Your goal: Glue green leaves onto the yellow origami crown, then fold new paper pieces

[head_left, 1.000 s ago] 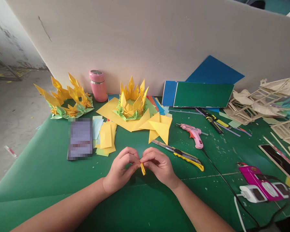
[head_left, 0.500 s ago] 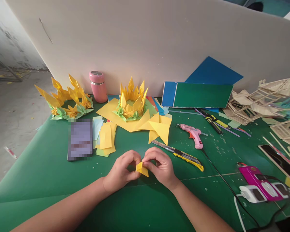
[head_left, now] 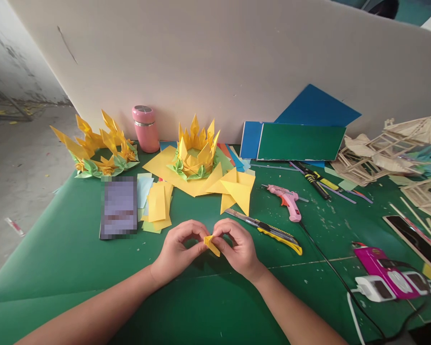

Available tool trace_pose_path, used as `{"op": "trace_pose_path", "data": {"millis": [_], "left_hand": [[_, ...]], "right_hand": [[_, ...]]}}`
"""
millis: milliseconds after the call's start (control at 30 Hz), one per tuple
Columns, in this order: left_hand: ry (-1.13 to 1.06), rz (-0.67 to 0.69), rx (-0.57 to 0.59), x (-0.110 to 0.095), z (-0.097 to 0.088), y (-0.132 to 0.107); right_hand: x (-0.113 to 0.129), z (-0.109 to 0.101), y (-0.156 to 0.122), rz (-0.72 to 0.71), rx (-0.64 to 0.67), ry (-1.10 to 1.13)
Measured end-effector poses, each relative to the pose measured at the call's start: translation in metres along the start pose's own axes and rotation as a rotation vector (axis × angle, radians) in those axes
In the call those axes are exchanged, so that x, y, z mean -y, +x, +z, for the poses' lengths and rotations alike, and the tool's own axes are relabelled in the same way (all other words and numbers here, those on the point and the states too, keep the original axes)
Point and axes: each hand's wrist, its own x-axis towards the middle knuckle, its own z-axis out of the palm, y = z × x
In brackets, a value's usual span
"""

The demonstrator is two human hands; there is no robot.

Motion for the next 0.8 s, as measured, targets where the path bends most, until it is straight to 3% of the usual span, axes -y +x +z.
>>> {"op": "trace_pose_path", "data": {"millis": [133, 267, 367, 467, 667, 800], "left_hand": [[-0.229, -0.304, 0.015, 0.0014, 0.0010, 0.0019], [-0.343, -0.476, 0.008, 0.0003, 0.0011, 0.0053], [-0.359, -0.497, -0.010, -0.0009, 0.0005, 0.0072], [-0.319, -0.497, 0.004, -0.0015, -0.0008, 0.0081], [-0.192, -0.485, 0.101, -0.0021, -0.0059, 0.0093], [-0.162, -0.427, 0.041, -0.0012, -0.0060, 0.0097]], "right_hand": [[-0.0021, -0.0014, -0.0003, 0.122, -0.022, 0.054], [-0.0034, -0.0033, 0.0014, 0.423, 0.016, 0.251], [-0.0042, -0.0046, 0.0041, 0.640, 0.072, 0.404], [-0.0042, -0.0055, 0.0063, 0.734, 0.085, 0.474], [-0.0009, -0.0032, 0.0079, 0.727, 0.064, 0.509], [-0.0007, -0.0017, 0.0085, 0.757, 0.034, 0.505]]}}
